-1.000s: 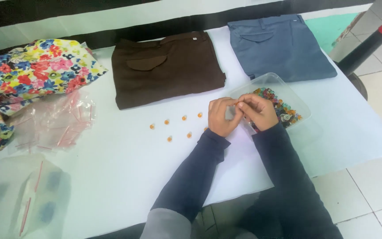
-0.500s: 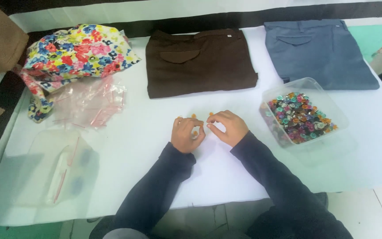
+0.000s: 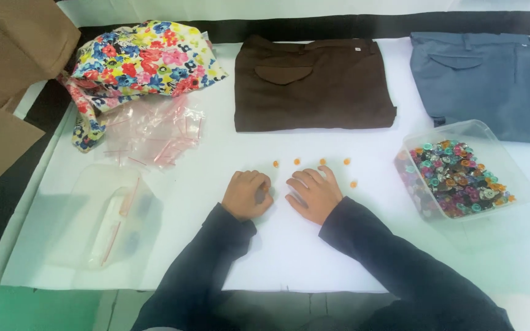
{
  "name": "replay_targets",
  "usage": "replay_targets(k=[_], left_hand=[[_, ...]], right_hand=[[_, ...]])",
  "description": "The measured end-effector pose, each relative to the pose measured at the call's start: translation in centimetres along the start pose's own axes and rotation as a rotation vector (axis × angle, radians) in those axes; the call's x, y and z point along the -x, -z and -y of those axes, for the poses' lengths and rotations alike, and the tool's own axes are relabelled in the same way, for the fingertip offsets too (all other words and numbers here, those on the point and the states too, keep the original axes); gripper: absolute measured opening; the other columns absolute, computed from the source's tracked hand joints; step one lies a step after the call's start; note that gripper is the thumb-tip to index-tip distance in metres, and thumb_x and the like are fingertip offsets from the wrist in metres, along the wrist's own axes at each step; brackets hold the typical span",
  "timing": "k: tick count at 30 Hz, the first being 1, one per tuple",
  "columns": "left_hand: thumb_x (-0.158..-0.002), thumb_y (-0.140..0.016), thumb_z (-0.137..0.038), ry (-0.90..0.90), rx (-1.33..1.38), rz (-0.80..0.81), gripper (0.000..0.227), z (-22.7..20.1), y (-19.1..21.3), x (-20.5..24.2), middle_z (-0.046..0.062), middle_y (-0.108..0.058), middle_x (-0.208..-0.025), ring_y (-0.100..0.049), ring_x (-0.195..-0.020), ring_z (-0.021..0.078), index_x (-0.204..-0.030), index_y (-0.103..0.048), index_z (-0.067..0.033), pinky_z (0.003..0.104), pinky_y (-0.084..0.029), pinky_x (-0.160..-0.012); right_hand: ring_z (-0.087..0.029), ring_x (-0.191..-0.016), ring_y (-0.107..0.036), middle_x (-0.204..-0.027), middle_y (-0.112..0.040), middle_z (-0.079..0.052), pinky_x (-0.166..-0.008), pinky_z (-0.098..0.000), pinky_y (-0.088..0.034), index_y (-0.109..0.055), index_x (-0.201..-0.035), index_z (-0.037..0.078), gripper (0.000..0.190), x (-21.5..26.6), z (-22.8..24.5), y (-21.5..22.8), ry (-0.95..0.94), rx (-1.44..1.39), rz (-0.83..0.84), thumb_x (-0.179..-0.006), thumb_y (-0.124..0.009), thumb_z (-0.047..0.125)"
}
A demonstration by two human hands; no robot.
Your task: Sorting and counting small colored buttons from a plastic container and placing them into small resealable plastic bags.
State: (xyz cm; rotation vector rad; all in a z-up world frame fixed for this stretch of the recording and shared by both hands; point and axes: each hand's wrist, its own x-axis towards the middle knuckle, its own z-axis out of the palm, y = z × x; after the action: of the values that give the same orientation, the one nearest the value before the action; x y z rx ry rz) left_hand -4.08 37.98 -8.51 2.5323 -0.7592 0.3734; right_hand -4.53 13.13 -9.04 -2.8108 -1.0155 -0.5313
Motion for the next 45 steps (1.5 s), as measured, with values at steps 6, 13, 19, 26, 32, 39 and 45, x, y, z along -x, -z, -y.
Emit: replay_targets(k=[6,13,19,26,32,39,45], left_hand=[[-0.082,-0.066,-0.028,0.000,-0.036,-0.014,0.012,0.2,-0.7,-0.1,-0.002,-0.063,-0.080,-0.064,-0.077,0.0182,-0.092,-0.066,-0.0205,0.032,-0.045,-0.083],[-0.082,-0.064,-0.032,-0.010,-0.058,-0.012,0.016,-0.1,-0.5,0.0,0.000,-0.062,-0.083,-0.062,-0.078,0.0185,-0.093,-0.066,-0.0193,0.032,-0.045,-0.083],[-0.089,-0.064,-0.032,0.049,-0.020,0.066,0.021,-0.1,-0.3,-0.2,-0.001,-0.065,-0.089,-0.064,-0.085,0.0177,-0.105,-0.069,-0.0201,0.031,-0.046,-0.086],[-0.091,-0.064,-0.029,0.116,0.067,0.057,0.032,-0.7,-0.1,0.1,0.001,-0.070,-0.094,-0.068,-0.090,0.0191,-0.121,-0.066,-0.0189,0.032,-0.048,-0.090],[-0.093,-0.066,-0.032,0.207,0.124,0.057,0.033,-1.7,0.3,0.2,0.002,-0.074,-0.097,-0.069,-0.093,0.0198,-0.123,-0.064,-0.0184,0.033,-0.046,-0.094],[-0.094,-0.070,-0.027,0.254,0.152,0.048,0.029,-2.8,1.2,-0.2,0.002,-0.076,-0.098,-0.070,-0.095,0.0202,-0.121,-0.065,-0.0185,0.033,-0.046,-0.097],[-0.094,-0.070,-0.027,0.254,0.125,0.055,0.027,-2.7,0.9,-0.1,0.000,-0.077,-0.098,-0.070,-0.094,0.0176,-0.119,-0.066,-0.0195,0.032,-0.046,-0.097]], right_hand=[[-0.016,-0.121,-0.053,-0.115,-0.061,0.003,-0.113,-0.0506,-0.028,-0.064,-0.121,0.025,0.032,0.2,-0.3,-1.0,0.009,0.009,-0.011,-0.102,-0.052,0.048],[-0.015,-0.118,-0.057,-0.111,-0.064,0.003,-0.114,-0.0492,-0.029,-0.067,-0.118,0.024,0.029,0.4,-0.3,-1.5,-0.008,-0.003,-0.002,-0.102,-0.052,0.043],[-0.014,-0.115,-0.059,-0.111,-0.065,0.003,-0.114,-0.0486,-0.028,-0.067,-0.120,0.024,0.029,0.3,-0.6,-1.7,-0.018,-0.043,-0.027,-0.104,-0.050,0.042],[-0.018,-0.119,-0.056,-0.117,-0.062,0.002,-0.117,-0.0575,-0.021,-0.063,-0.128,0.026,0.040,0.3,-1.1,0.7,-0.081,-0.080,-0.076,-0.099,-0.057,0.052],[-0.019,-0.122,-0.055,-0.117,-0.063,0.004,-0.120,-0.0604,-0.013,-0.064,-0.126,0.028,0.042,0.7,-1.3,1.4,-0.157,-0.110,-0.072,-0.095,-0.063,0.057],[-0.016,-0.126,-0.051,-0.117,-0.062,0.008,-0.121,-0.0620,-0.009,-0.068,-0.116,0.031,0.031,0.7,-1.3,1.1,-0.174,-0.084,0.023,-0.098,-0.061,0.054],[-0.014,-0.128,-0.051,-0.115,-0.064,0.010,-0.121,-0.0618,-0.008,-0.072,-0.112,0.032,0.028,0.8,-1.2,0.6,-0.197,-0.065,0.070,-0.100,-0.058,0.053]])
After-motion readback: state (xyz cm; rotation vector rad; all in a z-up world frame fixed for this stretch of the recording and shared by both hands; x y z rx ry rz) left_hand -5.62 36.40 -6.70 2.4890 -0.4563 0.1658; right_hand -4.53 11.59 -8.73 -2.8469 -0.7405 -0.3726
